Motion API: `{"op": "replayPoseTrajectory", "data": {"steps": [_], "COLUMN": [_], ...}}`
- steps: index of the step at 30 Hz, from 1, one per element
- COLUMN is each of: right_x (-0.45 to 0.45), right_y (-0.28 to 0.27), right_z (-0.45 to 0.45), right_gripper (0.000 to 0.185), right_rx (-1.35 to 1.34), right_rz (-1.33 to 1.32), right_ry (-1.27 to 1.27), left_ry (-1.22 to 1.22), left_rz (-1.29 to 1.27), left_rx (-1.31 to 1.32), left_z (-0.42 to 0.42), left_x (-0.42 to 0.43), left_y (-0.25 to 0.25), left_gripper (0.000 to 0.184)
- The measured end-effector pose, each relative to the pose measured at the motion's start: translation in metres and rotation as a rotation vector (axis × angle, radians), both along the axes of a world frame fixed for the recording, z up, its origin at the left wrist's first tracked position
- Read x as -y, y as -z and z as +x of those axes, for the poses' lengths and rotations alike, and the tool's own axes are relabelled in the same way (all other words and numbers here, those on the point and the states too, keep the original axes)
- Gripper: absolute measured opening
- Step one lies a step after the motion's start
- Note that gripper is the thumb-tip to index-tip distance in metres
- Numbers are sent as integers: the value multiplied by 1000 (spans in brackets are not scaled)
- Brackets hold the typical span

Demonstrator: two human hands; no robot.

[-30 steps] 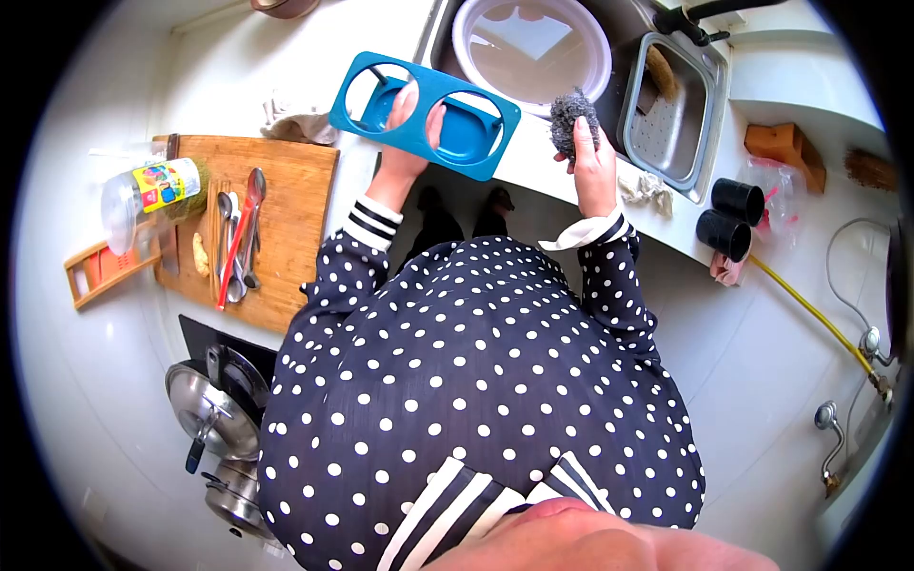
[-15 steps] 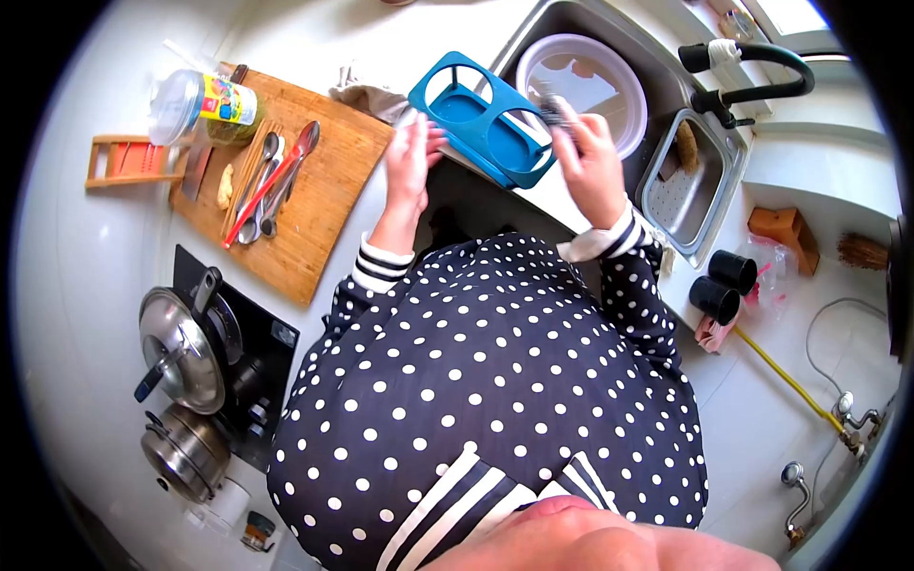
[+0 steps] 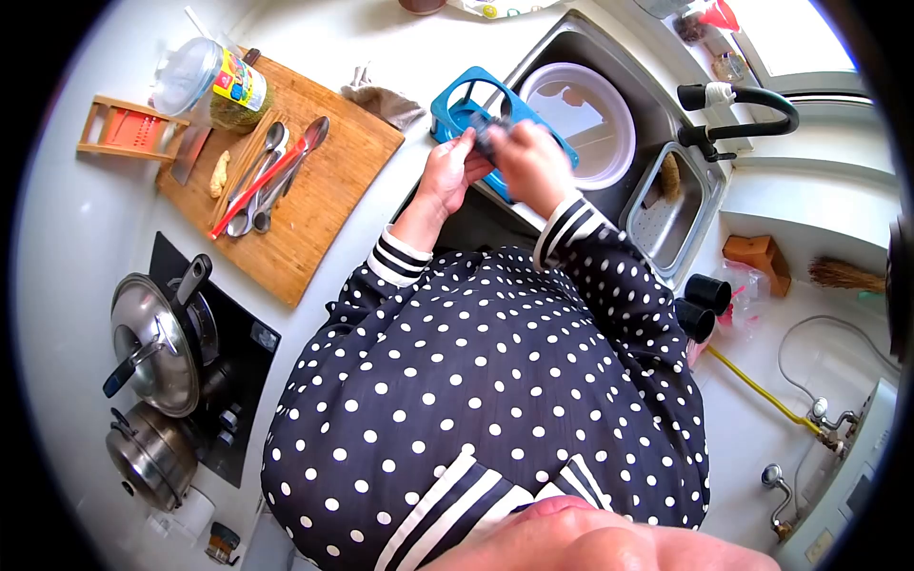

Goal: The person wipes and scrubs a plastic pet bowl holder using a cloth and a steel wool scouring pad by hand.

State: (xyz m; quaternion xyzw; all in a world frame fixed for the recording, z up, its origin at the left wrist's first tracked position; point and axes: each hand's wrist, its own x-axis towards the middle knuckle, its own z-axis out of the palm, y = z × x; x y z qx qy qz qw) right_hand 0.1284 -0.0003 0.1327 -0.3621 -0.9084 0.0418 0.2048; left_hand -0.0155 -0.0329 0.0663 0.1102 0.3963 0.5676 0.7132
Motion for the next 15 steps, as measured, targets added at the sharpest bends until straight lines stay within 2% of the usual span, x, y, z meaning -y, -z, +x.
{"op": "replayPoseTrajectory", "data": {"steps": [3, 5, 6, 7, 9, 10, 13, 15], "right_x": [-20, 1, 10, 5, -22, -29, -2, -14], "right_y": [-3, 2, -5, -4, -8, -5, -5, -4], "right_z": [8, 2, -1, 6, 16, 16, 4, 14], "right_gripper": [30, 31, 30, 26, 27, 27, 31, 29], "right_rx": [0, 44, -41, 9, 74, 66, 32, 31], "right_rz": [4, 23, -3, -53, -65, 17, -9, -17], "right_ry": [172, -5, -91, -54, 176, 221, 44, 79], "left_ry": [13, 17, 13, 39, 97, 106, 148, 191], "left_rz": [-4, -7, -16, -11, -23, -2, -15, -16], "left_rx": [-5, -31, -40, -66, -118, -124, -207, -256], "left_z": [2, 2, 1, -1, -4, -4, -13, -17], "left_x": [4, -1, 0, -3, -2, -4, -11, -12], "left_y": [-1, 0, -1, -2, -6, -9, -1, -4], "left_gripper": [29, 30, 31, 31, 31, 32, 31, 31]}}
